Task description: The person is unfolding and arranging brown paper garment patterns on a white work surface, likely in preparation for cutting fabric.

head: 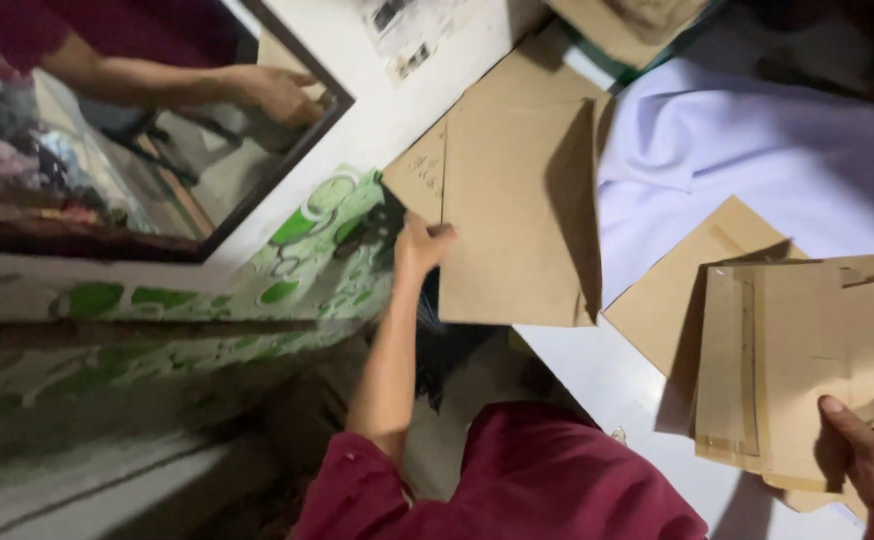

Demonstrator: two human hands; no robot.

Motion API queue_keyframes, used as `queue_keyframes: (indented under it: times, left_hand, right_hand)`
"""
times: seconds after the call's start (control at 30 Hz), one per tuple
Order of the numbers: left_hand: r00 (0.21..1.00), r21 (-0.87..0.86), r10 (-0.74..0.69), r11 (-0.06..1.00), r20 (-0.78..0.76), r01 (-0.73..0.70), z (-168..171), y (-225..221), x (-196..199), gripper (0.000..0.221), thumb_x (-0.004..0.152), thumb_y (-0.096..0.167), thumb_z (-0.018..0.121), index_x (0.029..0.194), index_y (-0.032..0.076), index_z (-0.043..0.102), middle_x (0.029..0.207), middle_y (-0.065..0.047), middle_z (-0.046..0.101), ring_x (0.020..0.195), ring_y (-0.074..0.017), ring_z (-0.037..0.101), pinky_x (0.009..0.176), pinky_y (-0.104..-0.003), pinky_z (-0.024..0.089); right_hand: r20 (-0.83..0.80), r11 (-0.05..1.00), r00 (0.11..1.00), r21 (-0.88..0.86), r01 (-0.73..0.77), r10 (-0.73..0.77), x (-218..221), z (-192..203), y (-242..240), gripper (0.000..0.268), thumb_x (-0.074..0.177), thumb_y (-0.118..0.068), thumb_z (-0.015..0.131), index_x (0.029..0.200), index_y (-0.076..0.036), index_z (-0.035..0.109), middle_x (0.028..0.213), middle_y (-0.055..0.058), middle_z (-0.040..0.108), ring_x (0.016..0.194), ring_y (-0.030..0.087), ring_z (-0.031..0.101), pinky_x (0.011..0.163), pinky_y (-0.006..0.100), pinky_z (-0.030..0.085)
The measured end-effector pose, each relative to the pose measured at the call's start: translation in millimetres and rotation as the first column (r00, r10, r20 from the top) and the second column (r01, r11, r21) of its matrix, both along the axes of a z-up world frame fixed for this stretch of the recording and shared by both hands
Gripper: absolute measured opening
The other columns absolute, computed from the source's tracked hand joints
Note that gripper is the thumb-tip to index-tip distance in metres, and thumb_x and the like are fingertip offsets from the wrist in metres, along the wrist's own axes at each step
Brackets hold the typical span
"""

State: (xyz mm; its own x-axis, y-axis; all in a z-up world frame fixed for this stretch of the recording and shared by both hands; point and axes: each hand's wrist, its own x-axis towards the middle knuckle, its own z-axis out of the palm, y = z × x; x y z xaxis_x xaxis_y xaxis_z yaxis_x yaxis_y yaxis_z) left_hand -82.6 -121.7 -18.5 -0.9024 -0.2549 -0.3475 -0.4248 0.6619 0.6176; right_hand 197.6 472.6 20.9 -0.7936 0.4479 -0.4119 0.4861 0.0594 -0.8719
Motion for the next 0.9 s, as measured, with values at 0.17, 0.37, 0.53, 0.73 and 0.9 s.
queue_keyframes:
  times: [0.17, 0.37, 0.53, 0.73, 0.9]
  left_hand:
    - [0.993, 0.142, -0.058, 0.989, 0.107, 0.042, 69.2, 45.2, 39.4, 0.060, 0.078, 0.032, 0.067, 0.126, 0.000, 0.049, 0.123, -0.015, 0.068, 0.112, -0.0334, 0.067, 0.082, -0.042, 0.053]
    - [0.945, 0.419, -0.156, 0.908, 0.286, 0.024, 73.9, 53.9, 70.0, 0.033, 0.095, 0.009, 0.060, 0.128, 0.004, 0.061, 0.124, -0.012, 0.067, 0.099, -0.0267, 0.065, 0.074, -0.040, 0.047]
    - [0.893, 0.444, -0.272, 0.891, 0.358, 0.093, 46.2, 51.5, 61.1, 0.031, 0.094, 0.013, 0.061, 0.122, 0.001, 0.057, 0.117, -0.016, 0.065, 0.072, -0.0208, 0.064, 0.062, -0.032, 0.056]
    - [0.978, -0.314, -0.203, 0.933, -0.048, 0.178, 71.9, 43.4, -32.1, 0.050, 0.097, 0.042, 0.061, 0.129, 0.005, 0.066, 0.130, -0.020, 0.064, 0.128, -0.0372, 0.060, 0.103, -0.053, 0.049]
    - [0.951, -0.547, -0.308, 0.794, 0.014, 0.266, 42.2, 33.0, -117.8, 0.077, 0.099, 0.042, 0.063, 0.152, -0.007, 0.036, 0.149, -0.025, 0.045, 0.143, -0.0361, 0.043, 0.117, -0.050, 0.035]
  right_hand:
    - [-0.146, 0.972, 0.961, 0.010, -0.235, 0.234, -19.1, 67.4, -35.6, 0.070, 0.112, -0.014, 0.050, 0.045, 0.004, 0.043, 0.034, 0.019, 0.039, 0.025, 0.028, 0.037, 0.033, 0.040, 0.033]
    - [-0.096, 0.985, 0.982, 0.083, -0.154, 0.162, -64.0, 68.1, -89.1, 0.054, 0.097, -0.015, 0.072, 0.049, 0.001, 0.052, 0.050, 0.010, 0.049, 0.050, 0.016, 0.047, 0.051, 0.029, 0.037]
    - [0.037, 0.953, 0.955, -0.087, -0.290, 0.294, -107.3, 51.6, -166.2, 0.052, 0.094, -0.022, 0.073, 0.051, -0.007, 0.047, 0.040, 0.011, 0.047, 0.035, 0.019, 0.041, 0.041, 0.032, 0.030]
    - [0.355, 0.702, 0.838, 0.462, -0.543, 0.414, -93.2, -17.4, -194.2, 0.055, 0.088, -0.036, 0.078, 0.127, -0.002, 0.057, 0.111, 0.031, 0.069, 0.105, 0.055, 0.069, 0.090, 0.063, 0.058]
    - [0.377, 0.566, 0.802, 0.571, -0.595, 0.463, -82.2, -23.0, -210.9, 0.090, 0.066, -0.001, 0.090, 0.143, 0.001, 0.043, 0.125, 0.030, 0.052, 0.114, 0.059, 0.063, 0.100, 0.062, 0.059]
